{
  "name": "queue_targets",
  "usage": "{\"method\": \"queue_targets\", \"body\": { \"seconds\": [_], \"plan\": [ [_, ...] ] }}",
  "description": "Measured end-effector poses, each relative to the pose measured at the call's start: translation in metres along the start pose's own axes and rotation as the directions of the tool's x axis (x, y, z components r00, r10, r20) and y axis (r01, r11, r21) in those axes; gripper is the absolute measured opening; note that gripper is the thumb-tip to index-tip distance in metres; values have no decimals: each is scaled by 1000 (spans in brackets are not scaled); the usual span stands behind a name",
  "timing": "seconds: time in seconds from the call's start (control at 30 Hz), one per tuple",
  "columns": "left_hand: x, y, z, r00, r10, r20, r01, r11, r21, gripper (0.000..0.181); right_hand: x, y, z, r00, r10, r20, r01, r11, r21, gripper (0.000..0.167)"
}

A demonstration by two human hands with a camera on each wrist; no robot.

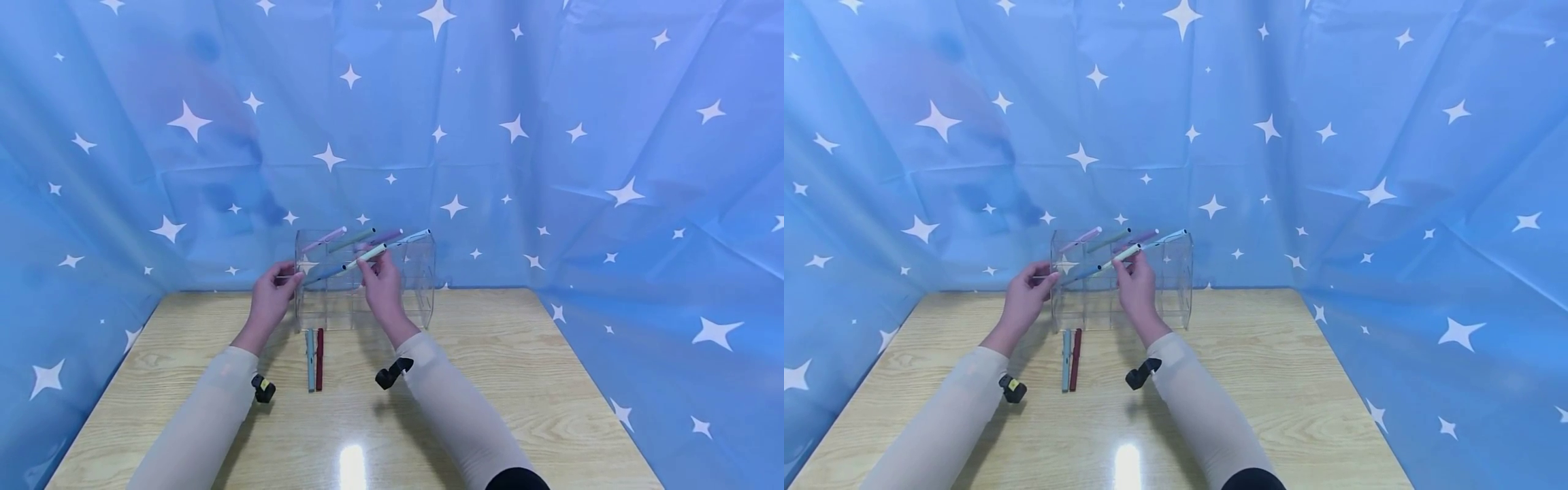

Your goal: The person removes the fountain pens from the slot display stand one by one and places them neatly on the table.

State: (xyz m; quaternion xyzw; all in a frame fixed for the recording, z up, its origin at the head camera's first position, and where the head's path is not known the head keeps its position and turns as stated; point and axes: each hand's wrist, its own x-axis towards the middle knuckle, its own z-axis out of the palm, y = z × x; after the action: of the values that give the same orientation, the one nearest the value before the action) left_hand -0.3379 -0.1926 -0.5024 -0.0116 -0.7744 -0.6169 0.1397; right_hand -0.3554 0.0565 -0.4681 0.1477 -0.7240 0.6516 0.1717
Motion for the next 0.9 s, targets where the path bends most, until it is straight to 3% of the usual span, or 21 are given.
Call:
{"method": "queue_targets", "body": {
  "seconds": [0.17, 0.37, 0.67, 0.9],
  "plan": [
    [-1, 0, 0, 1000, 3, 2, -3, 1000, 2, 48, 2, -3, -9, 997, -54, -56, 55, 998, 25, 40],
    [-1, -1, 0, 1000, 3, 0, -3, 1000, 9, 48, 1, -5, -22, 996, -64, -57, 70, 993, 98, 47],
    [-1, -2, -1, 1000, -2, 6, 2, 1000, 0, 52, -14, -6, -27, 998, 18, 60, -31, 974, 223, 39],
    [-1, -1, 0, 1000, -4, 9, 4, 1000, -6, 53, -29, -8, -24, 985, 117, 125, -152, 933, 327, 36]
  ]
}}
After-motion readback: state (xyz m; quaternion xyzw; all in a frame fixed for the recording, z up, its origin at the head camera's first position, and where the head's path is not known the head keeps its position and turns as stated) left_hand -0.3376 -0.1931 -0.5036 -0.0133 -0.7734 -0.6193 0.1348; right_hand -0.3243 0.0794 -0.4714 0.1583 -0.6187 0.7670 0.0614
